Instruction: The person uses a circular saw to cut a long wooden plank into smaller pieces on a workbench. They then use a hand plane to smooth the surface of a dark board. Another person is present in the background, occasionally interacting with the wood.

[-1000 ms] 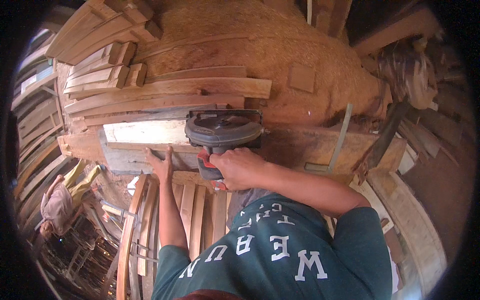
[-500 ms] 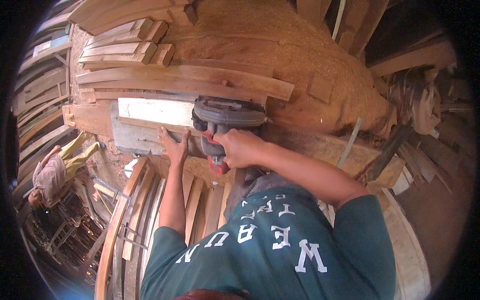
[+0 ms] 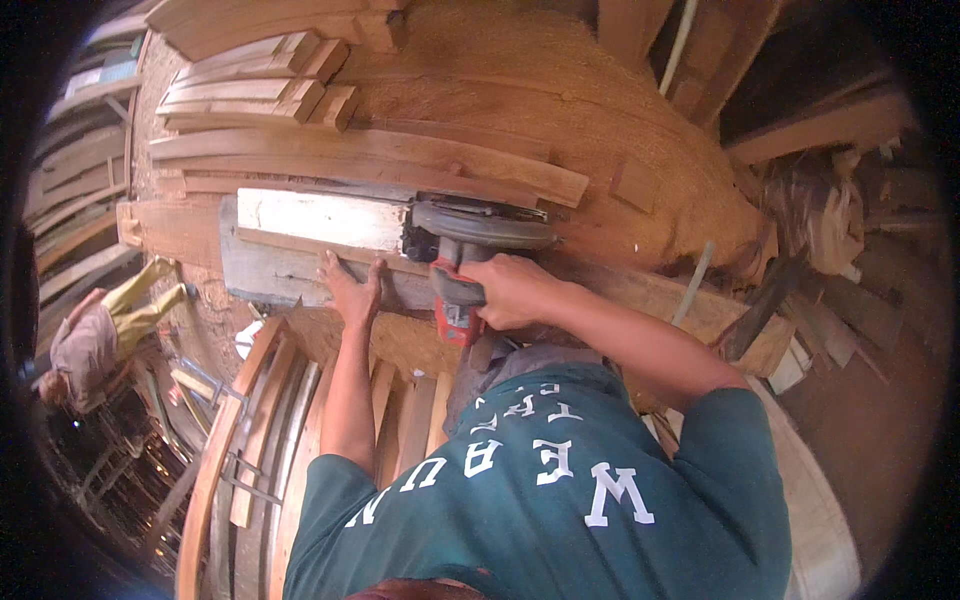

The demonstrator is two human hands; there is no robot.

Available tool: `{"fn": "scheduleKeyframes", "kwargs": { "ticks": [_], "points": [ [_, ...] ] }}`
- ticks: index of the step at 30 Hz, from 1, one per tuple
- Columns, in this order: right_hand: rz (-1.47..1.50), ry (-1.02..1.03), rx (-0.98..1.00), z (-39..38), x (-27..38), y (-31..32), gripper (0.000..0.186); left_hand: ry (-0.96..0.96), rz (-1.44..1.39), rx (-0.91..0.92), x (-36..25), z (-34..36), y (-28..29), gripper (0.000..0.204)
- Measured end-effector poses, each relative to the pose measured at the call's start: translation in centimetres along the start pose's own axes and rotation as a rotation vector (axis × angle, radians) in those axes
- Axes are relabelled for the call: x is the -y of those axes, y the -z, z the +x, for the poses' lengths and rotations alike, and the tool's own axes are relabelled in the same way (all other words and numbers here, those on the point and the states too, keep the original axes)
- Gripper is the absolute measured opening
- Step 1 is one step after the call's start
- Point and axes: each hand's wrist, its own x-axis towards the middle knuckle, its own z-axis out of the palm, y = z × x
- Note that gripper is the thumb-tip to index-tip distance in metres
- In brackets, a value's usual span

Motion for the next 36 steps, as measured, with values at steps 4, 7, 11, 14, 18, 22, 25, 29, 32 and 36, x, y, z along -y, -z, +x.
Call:
{"fn": "scheduleKeyframes", "kwargs": {
  "ticks": [4,7,11,14,18,22,25,29,32,36],
  "points": [
    [0.078,0.067,-0.018,0.5,-0.1,0.0,0.044,-0.001,-0.021,0.009,-0.6,-0.9,0.1,0.118],
    [0.089,0.11,-0.034,1.8,0.7,-0.4,0.042,-0.011,-0.046,-0.015,-0.2,-0.3,-0.3,0.118],
    [0.029,0.066,0.017,4.6,3.3,-0.5,0.042,-0.031,-0.048,-0.04,0.2,-0.6,-0.6,0.117],
    [0.039,0.102,-0.006,6.7,4.5,-0.8,0.041,-0.033,-0.051,-0.052,0.5,-0.3,-0.7,0.118],
    [-0.033,0.107,-0.132,7.0,5.4,-1.4,0.043,-0.041,-0.073,-0.038,0.6,-0.3,-0.5,0.121],
    [-0.066,0.065,-0.311,3.2,6.5,-0.3,0.042,-0.002,-0.07,-0.013,-0.5,-0.2,0.4,0.114],
    [-0.084,-0.027,-0.453,-1.9,6.9,0.8,0.042,0.013,-0.084,-0.013,-1.6,-0.5,1.6,0.105],
    [-0.048,-0.048,-0.827,-10.0,7.5,0.6,0.045,-0.534,0.031,-0.159,-1.9,-1.2,1.8,0.074],
    [0.02,-0.215,-1.093,-16.0,8.6,-1.1,0.038,-1.023,0.105,-0.088,-1.6,-2.7,1.5,0.049],
    [0.182,-0.437,-1.434,-23.9,10.1,-6.4,0.035,-1.186,0.078,-0.026,-1.9,-1.2,1.4,0.045]
  ]
}}
